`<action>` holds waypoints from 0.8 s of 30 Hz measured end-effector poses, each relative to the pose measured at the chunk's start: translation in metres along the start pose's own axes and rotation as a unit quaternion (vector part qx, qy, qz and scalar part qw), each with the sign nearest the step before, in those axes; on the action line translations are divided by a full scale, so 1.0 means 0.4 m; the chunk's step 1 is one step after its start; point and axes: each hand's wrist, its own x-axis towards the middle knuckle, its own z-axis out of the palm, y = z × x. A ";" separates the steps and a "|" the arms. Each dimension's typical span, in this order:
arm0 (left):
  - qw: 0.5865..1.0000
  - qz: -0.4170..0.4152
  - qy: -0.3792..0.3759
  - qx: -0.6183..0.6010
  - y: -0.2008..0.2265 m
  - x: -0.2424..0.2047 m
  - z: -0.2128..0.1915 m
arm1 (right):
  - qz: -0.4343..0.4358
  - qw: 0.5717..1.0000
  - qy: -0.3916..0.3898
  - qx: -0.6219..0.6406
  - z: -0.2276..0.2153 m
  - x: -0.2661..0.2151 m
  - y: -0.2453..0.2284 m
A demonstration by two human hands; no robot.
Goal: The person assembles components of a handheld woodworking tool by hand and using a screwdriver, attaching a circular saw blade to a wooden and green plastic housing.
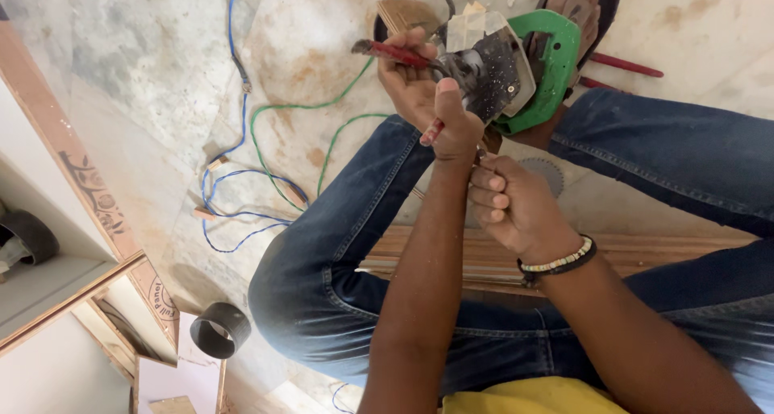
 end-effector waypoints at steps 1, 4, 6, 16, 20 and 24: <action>1.000 -0.003 -0.003 0.005 -0.007 0.001 -0.003 | 0.011 1.000 0.015 -0.016 0.004 -0.001 -0.005; 1.000 0.002 -0.013 0.026 -0.012 0.004 -0.017 | 0.034 0.989 0.045 -0.135 0.012 0.000 -0.024; 0.999 0.009 -0.018 0.033 -0.010 0.008 -0.020 | 0.050 0.982 0.037 -0.176 0.011 0.009 -0.034; 0.999 0.000 -0.027 0.034 0.007 0.027 -0.011 | 0.057 0.965 0.017 -0.253 0.009 0.009 -0.029; 0.999 0.004 -0.033 0.031 0.007 0.022 -0.021 | 0.071 0.922 0.095 -0.369 0.027 -0.010 -0.037; 0.997 0.031 -0.036 0.055 0.012 0.032 -0.024 | 0.075 0.929 0.060 -0.357 0.020 0.003 -0.008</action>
